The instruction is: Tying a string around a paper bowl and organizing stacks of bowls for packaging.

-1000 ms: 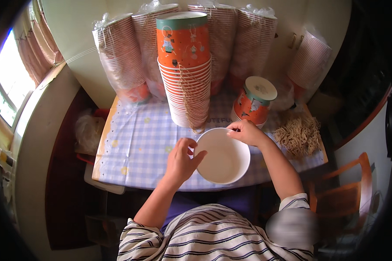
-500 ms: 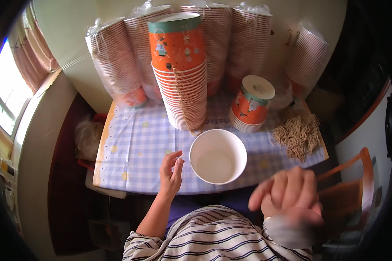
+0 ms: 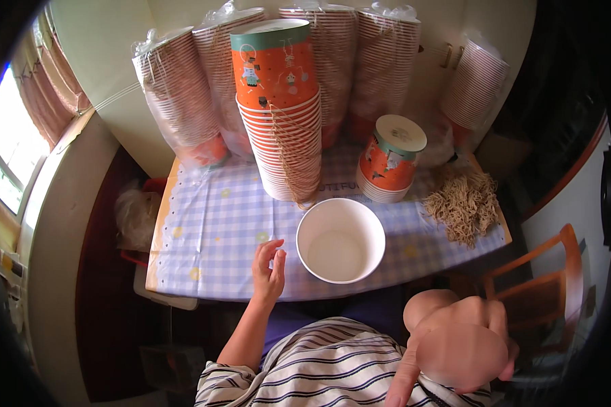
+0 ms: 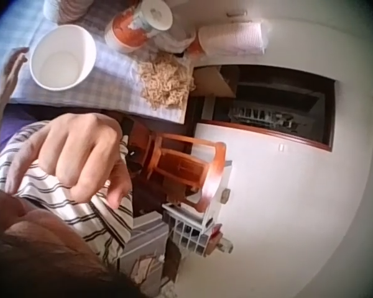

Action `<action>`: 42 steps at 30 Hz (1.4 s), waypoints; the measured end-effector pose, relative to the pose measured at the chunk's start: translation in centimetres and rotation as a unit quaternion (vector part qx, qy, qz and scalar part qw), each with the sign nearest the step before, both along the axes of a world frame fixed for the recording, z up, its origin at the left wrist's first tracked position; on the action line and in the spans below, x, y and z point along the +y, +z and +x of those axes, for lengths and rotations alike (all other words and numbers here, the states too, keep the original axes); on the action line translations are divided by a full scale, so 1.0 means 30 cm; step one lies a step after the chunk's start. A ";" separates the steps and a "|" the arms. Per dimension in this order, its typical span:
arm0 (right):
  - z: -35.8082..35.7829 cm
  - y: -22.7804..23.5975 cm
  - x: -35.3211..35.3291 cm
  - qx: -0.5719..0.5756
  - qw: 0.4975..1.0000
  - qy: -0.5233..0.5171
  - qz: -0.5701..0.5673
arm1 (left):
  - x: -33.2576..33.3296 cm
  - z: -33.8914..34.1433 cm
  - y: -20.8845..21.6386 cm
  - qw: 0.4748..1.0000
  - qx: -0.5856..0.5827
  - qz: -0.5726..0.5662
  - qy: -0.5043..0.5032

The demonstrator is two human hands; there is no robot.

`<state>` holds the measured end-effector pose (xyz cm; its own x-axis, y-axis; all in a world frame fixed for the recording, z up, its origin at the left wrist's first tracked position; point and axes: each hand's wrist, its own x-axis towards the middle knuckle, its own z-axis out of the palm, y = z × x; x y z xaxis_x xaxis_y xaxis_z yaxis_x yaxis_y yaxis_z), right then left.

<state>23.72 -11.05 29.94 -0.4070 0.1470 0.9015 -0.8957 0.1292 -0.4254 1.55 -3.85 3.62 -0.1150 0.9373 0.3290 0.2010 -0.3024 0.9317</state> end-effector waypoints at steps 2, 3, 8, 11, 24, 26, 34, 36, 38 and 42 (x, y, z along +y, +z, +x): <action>-0.005 0.002 0.008 0.003 1.000 0.011 -0.004 | 0.003 -0.008 -0.037 1.000 0.012 0.010 0.007; -0.007 0.002 0.011 0.005 1.000 0.004 -0.012 | 0.004 -0.011 -0.051 0.999 0.025 0.020 0.010; -0.007 0.006 0.007 -0.008 1.000 0.015 -0.018 | 0.002 0.001 -0.088 0.999 0.033 0.019 0.013; -0.003 0.001 0.014 -0.018 0.998 0.053 -0.014 | 0.002 0.003 -0.095 0.998 0.037 0.040 0.014; -0.002 0.002 0.038 -0.025 0.994 0.105 -0.007 | -0.004 0.006 -0.080 0.997 0.067 0.037 0.007; 0.001 -0.001 0.042 -0.032 0.992 0.120 -0.005 | -0.007 0.006 -0.078 0.997 0.068 0.039 0.009; -0.011 0.009 0.029 -0.034 0.991 0.117 -0.052 | -0.007 0.006 -0.078 0.998 0.058 0.032 0.003; -0.004 0.008 0.039 -0.031 0.988 0.144 -0.045 | -0.003 0.006 -0.081 0.997 0.064 0.036 0.002; -0.004 0.007 0.044 -0.027 0.987 0.149 -0.046 | -0.006 0.005 -0.084 0.997 0.069 0.037 -0.001; -0.015 -0.028 0.056 -0.021 0.987 0.137 -0.086 | -0.012 -0.011 -0.096 0.997 0.059 0.040 0.011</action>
<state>23.28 -9.37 29.10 -0.4883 0.1747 0.8550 -0.8685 -0.1931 -0.4566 1.23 -4.20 0.75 -0.0913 0.9054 0.4146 0.3151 -0.3687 0.8745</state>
